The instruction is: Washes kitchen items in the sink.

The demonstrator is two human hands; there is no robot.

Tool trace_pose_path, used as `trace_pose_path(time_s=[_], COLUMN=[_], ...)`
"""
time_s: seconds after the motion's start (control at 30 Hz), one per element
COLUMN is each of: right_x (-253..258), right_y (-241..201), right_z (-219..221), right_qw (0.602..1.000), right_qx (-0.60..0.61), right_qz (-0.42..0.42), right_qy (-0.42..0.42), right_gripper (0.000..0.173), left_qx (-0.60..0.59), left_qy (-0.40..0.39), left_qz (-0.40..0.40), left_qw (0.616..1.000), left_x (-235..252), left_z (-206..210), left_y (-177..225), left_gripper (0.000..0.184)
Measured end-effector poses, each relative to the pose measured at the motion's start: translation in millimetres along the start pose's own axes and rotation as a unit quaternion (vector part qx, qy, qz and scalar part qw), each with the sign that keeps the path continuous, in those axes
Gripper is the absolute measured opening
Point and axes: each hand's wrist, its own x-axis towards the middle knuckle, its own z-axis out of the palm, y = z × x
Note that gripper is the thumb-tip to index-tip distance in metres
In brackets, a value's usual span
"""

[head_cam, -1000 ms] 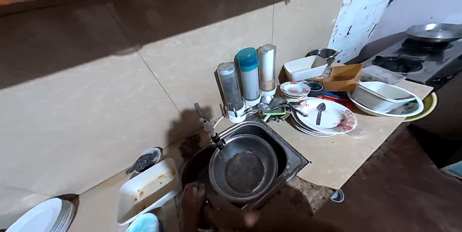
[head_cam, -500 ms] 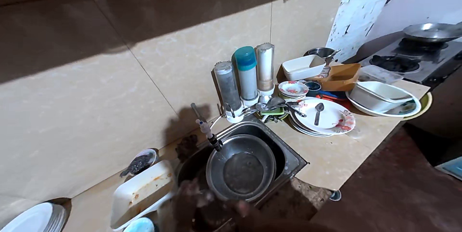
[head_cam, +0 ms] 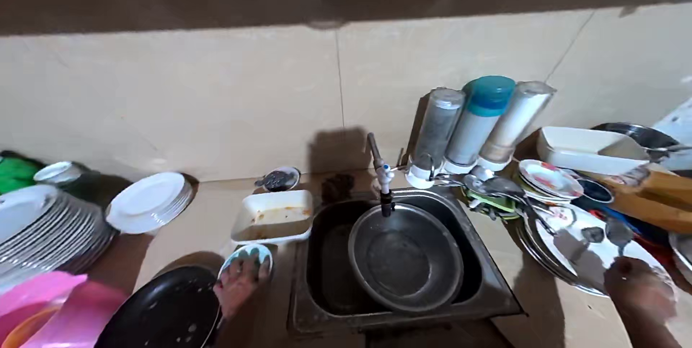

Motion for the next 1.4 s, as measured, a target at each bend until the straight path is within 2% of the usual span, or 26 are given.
trace_pose_path(time_s=[0.07,0.13,0.17,0.2,0.23,0.27,0.3,0.37,0.4,0.43,0.47,0.53,0.6,0.63,0.67,0.7,0.77,0.87,0.97,1.0,1.07,1.13,1.3,1.4], right_x=[-0.3,-22.9,-42.6,-68.1,-95.4,-119.0,-136.6,-155.0,-157.6,-158.3,-158.4,-157.0,-167.3,-177.3,-185.8,-191.5,-197.7,-199.3,-197.8,-198.9,-205.1,-212.4,-224.0,-232.7], right_y=[2.6,-13.1,-25.2,-40.5,-57.3,-72.8,-86.8,-112.0,-123.5,-131.8,-135.4,-135.1,-133.4,-136.9,-141.7,-145.6,-149.3,-152.4,-158.2,-161.8,-172.4,-184.0,-193.4,-196.1], right_z=[8.2,19.0,27.0,36.3,46.7,58.3,70.2,90.4,98.5,107.0,117.2,135.5,138.7,134.7,127.3,118.8,102.9,72.0,38.1,25.9,-0.5,-23.6,-40.2,-44.5], right_qw=[0.998,0.984,0.973,0.964,0.959,0.956,0.956,0.955,0.945,0.935,0.931,0.937,0.932,0.914,0.891,0.874,0.865,0.860,0.832,0.825,0.819,0.823,0.849,0.859], right_qx=[0.008,0.028,0.052,0.092,0.139,0.171,0.175,0.100,0.059,0.033,0.033,0.102,0.236,0.322,0.388,0.432,0.469,0.498,0.550,0.562,0.572,0.567,0.476,0.424], right_qz=[-0.008,-0.109,-0.174,-0.223,-0.242,-0.232,-0.203,-0.103,-0.059,-0.024,0.006,0.066,0.097,0.110,0.123,0.127,0.107,0.058,0.018,0.009,-0.010,-0.042,-0.217,-0.265], right_qy=[0.054,0.140,0.145,0.110,0.041,-0.042,-0.122,-0.261,-0.316,-0.352,-0.362,-0.327,-0.258,-0.222,-0.200,-0.183,-0.144,-0.098,-0.067,-0.059,-0.034,-0.008,0.073,0.108], right_gripper=[0.044,0.047,0.048,0.046,0.044,0.045,0.047,0.059,0.067,0.074,0.077,0.067,0.043,0.025,0.015,0.013,0.019,0.022,0.032,0.034,0.035,0.035,0.018,0.012], left_qx=[0.008,0.020,-0.020,-0.075,-0.145,-0.239,-0.337,-0.493,-0.537,-0.557,-0.563,-0.549,-0.511,-0.488,-0.464,-0.440,-0.390,-0.344,-0.302,-0.297,-0.238,-0.197,-0.275,-0.307], left_qy=[0.055,0.014,0.021,0.020,-0.017,-0.090,-0.136,-0.137,-0.119,-0.095,-0.072,-0.063,-0.051,-0.040,-0.019,0.003,0.033,0.072,0.101,0.069,-0.076,-0.216,-0.351,-0.388], left_qz=[0.026,0.078,0.129,0.158,0.129,0.049,-0.046,-0.238,-0.306,-0.343,-0.352,-0.343,-0.341,-0.336,-0.326,-0.313,-0.260,-0.095,0.042,0.056,0.023,-0.017,-0.036,-0.025], left_qw=[0.998,0.997,0.991,0.984,0.981,0.966,0.931,0.826,0.777,0.750,0.744,0.759,0.788,0.804,0.823,0.842,0.883,0.931,0.947,0.951,0.968,0.956,0.894,0.869], left_x=[-9.9,-22.0,-30.2,-35.8,-39.6,-38.4,-31.4,-6.5,9.8,24.8,36.5,49.1,47.9,43.8,37.8,30.9,17.1,-3.2,-12.0,-15.4,-26.3,-34.1,-66.9,-77.7], left_z=[-1.8,-22.3,-23.8,-14.7,-5.4,0.4,7.9,21.5,27.4,33.5,41.0,44.0,39.7,36.7,35.6,36.1,38.2,36.2,39.8,41.9,34.2,37.2,70.5,81.1], left_y=[6.5,30.7,42.6,50.1,62.2,76.8,88.0,106.0,111.0,113.1,112.0,109.7,111.6,111.9,113.5,115.0,114.3,112.7,118.2,122.9,141.5,162.3,183.0,184.0], left_gripper=[0.057,0.046,0.037,0.031,0.031,0.038,0.045,0.056,0.058,0.056,0.051,0.043,0.045,0.047,0.046,0.044,0.039,0.032,0.031,0.032,0.034,0.039,0.043,0.045])
